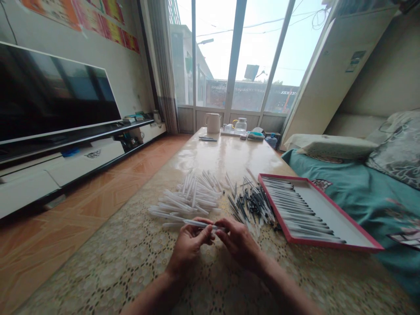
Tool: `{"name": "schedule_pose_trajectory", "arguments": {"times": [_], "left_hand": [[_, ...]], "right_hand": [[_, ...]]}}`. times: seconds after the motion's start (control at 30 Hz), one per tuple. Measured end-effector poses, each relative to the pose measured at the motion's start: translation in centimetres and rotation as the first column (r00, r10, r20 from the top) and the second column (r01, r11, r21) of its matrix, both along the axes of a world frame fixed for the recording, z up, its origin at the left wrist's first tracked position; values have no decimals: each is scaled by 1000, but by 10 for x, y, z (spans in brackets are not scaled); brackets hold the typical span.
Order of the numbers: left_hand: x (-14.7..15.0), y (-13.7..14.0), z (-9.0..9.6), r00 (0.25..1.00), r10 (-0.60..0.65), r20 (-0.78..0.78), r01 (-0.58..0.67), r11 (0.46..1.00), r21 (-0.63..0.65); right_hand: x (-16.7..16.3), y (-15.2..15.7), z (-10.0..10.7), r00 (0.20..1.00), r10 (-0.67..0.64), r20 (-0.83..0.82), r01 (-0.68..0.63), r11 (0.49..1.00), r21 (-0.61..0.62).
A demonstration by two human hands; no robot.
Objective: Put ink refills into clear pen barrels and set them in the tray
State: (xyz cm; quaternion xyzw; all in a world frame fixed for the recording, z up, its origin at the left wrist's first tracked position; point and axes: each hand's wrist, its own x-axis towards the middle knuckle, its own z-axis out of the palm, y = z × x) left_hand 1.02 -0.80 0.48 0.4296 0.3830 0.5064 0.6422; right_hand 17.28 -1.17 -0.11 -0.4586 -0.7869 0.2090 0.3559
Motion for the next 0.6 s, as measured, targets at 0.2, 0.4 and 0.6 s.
{"name": "schedule_pose_trajectory", "arguments": {"times": [0.2, 0.4, 0.6], "left_hand": [[2, 1, -4, 987, 143, -67, -138, 988, 70], [1, -25, 20, 954, 28, -300, 10, 992, 126], [-19, -6, 60, 915, -14, -402, 142, 947, 288]], "right_hand": [[6, 6, -15, 985, -140, 102, 136, 990, 41], [15, 12, -20, 939, -337, 67, 335, 941, 43], [15, 14, -21, 928, -371, -30, 371, 928, -13]]}}
